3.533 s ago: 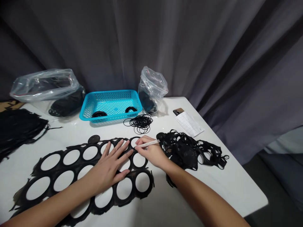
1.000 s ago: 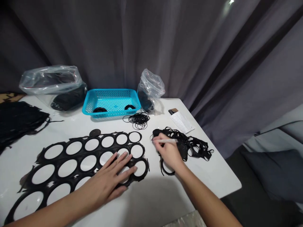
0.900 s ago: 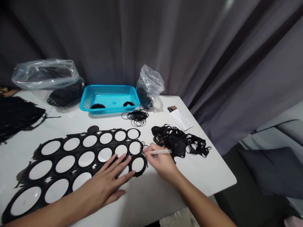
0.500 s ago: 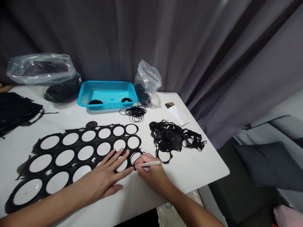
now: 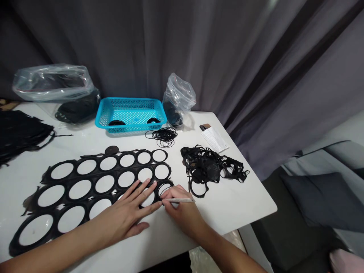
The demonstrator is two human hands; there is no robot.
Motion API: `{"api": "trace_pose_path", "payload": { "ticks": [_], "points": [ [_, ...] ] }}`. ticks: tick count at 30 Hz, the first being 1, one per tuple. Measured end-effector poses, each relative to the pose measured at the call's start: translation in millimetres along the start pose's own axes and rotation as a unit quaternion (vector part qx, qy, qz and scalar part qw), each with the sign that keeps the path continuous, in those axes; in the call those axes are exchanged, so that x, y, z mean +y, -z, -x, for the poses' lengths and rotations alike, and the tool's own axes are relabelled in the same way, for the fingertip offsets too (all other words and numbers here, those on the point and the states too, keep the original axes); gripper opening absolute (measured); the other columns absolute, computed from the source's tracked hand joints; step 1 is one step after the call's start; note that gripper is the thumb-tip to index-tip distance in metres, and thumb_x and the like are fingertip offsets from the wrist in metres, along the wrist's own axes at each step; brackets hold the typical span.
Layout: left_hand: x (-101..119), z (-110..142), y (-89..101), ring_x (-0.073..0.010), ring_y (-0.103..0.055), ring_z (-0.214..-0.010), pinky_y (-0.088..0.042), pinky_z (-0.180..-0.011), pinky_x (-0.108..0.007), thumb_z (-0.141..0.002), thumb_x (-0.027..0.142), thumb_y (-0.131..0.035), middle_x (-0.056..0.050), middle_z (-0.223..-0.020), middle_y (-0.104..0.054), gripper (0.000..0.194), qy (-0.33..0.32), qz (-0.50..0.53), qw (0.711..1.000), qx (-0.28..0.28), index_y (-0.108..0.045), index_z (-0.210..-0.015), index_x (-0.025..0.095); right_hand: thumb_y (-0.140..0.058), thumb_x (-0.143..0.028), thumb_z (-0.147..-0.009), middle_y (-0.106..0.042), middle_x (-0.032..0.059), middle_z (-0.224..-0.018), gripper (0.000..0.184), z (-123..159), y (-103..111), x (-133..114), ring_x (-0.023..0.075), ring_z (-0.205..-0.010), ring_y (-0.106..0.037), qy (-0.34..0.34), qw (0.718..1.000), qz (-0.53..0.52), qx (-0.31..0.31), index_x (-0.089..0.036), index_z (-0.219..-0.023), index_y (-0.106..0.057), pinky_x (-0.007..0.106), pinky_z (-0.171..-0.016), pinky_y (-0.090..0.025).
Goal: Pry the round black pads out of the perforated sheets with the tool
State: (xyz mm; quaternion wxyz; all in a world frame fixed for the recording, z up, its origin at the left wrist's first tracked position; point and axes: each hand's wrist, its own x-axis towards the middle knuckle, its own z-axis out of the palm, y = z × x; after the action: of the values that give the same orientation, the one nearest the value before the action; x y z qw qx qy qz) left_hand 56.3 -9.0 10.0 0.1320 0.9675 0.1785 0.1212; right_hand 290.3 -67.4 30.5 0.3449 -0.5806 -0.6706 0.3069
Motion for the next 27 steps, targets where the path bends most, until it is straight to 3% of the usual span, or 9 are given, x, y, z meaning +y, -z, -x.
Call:
{"api": "trace_pose_path", "payload": {
  "ticks": [4,7,10,14,16,18,21,27],
  "points": [
    [0,-1,2.4,-0.0428,-0.021,-0.149,-0.028,-0.115,-0.063,-0.085,0.027,-0.074,-0.014,-0.167,-0.009,0.077,-0.001,-0.009,1.000,-0.015,-0.038,-0.153,0.032,-0.056,-0.012,-0.092,-0.072,0.0043,-0.096,0.016,8,-11,6,0.0201,-0.093,-0.065,0.077,0.993,0.088,-0.004,-0.021,-0.079,-0.057,0.032,-0.080,-0.050],
    [1,0,3.1,-0.0425,-0.022,-0.149,-0.028,-0.115,-0.062,-0.086,0.028,-0.074,-0.014,-0.167,-0.010,0.070,-0.001,-0.010,1.000,-0.020,-0.044,-0.149,0.031,-0.050,-0.007,-0.094,-0.072,0.0064,-0.102,0.018,16,-20,14,0.0214,-0.094,-0.064,0.177,0.964,0.199,-0.009,-0.020,-0.086,-0.059,0.035,-0.081,-0.049],
    [1,1,2.4,-0.0422,-0.022,-0.149,-0.029,-0.115,-0.062,-0.085,0.027,-0.074,-0.013,-0.167,-0.009,0.071,0.001,-0.013,1.000,-0.017,-0.044,-0.149,0.031,-0.049,-0.008,-0.096,-0.072,0.0080,-0.106,0.018,8,-8,23,0.0224,-0.098,-0.064,0.199,0.948,0.247,0.008,-0.020,-0.092,-0.062,0.037,-0.083,-0.048],
    [0,2,2.8,-0.0413,-0.022,-0.149,-0.028,-0.117,-0.059,-0.087,0.027,-0.071,-0.009,-0.168,-0.007,0.071,0.005,-0.005,1.000,-0.005,-0.042,-0.150,0.034,-0.051,-0.020,-0.098,-0.072,0.0087,-0.105,0.013,-29,44,36,0.0239,-0.097,-0.066,0.082,0.967,0.184,0.158,-0.022,-0.094,-0.063,0.039,-0.086,-0.048],
    [0,1,3.9,-0.0407,-0.022,-0.149,-0.027,-0.117,-0.058,-0.088,0.028,-0.069,-0.007,-0.168,-0.008,0.068,0.008,-0.001,1.000,-0.003,-0.042,-0.150,0.035,-0.055,-0.030,-0.097,-0.073,0.0078,-0.102,0.014,-48,70,41,0.0239,-0.095,-0.067,0.003,0.976,0.099,0.194,-0.022,-0.088,-0.063,0.039,-0.087,-0.048],
    [-1,1,4.8,-0.0412,-0.023,-0.149,-0.028,-0.117,-0.058,-0.088,0.029,-0.069,-0.007,-0.168,-0.010,0.066,0.008,-0.005,1.000,-0.002,-0.043,-0.149,0.035,-0.061,-0.038,-0.094,-0.074,0.0070,-0.100,0.021,-61,86,43,0.0245,-0.096,-0.067,-0.067,0.980,0.004,0.185,-0.022,-0.080,-0.060,0.038,-0.085,-0.049],
    [-1,0,5.5,-0.0421,-0.026,-0.148,-0.029,-0.115,-0.059,-0.085,0.031,-0.071,-0.009,-0.168,-0.012,0.067,0.002,-0.017,1.000,0.003,-0.045,-0.148,0.034,-0.072,-0.045,-0.085,-0.074,0.0079,-0.095,0.032,-69,92,41,0.0260,-0.098,-0.067,-0.142,0.968,-0.146,0.148,-0.022,-0.071,-0.055,0.036,-0.078,-0.051],
    [0,-1,5.9,-0.0396,-0.028,-0.148,-0.025,-0.118,-0.056,-0.085,0.032,-0.072,-0.008,-0.167,-0.018,0.070,0.008,-0.025,1.000,0.010,-0.044,-0.148,0.036,-0.085,-0.034,-0.074,-0.073,0.0042,-0.093,0.037,-72,83,24,0.0239,-0.097,-0.073,-0.253,0.864,-0.433,0.041,-0.021,-0.073,-0.051,0.024,-0.059,-0.054]
  ]
}}
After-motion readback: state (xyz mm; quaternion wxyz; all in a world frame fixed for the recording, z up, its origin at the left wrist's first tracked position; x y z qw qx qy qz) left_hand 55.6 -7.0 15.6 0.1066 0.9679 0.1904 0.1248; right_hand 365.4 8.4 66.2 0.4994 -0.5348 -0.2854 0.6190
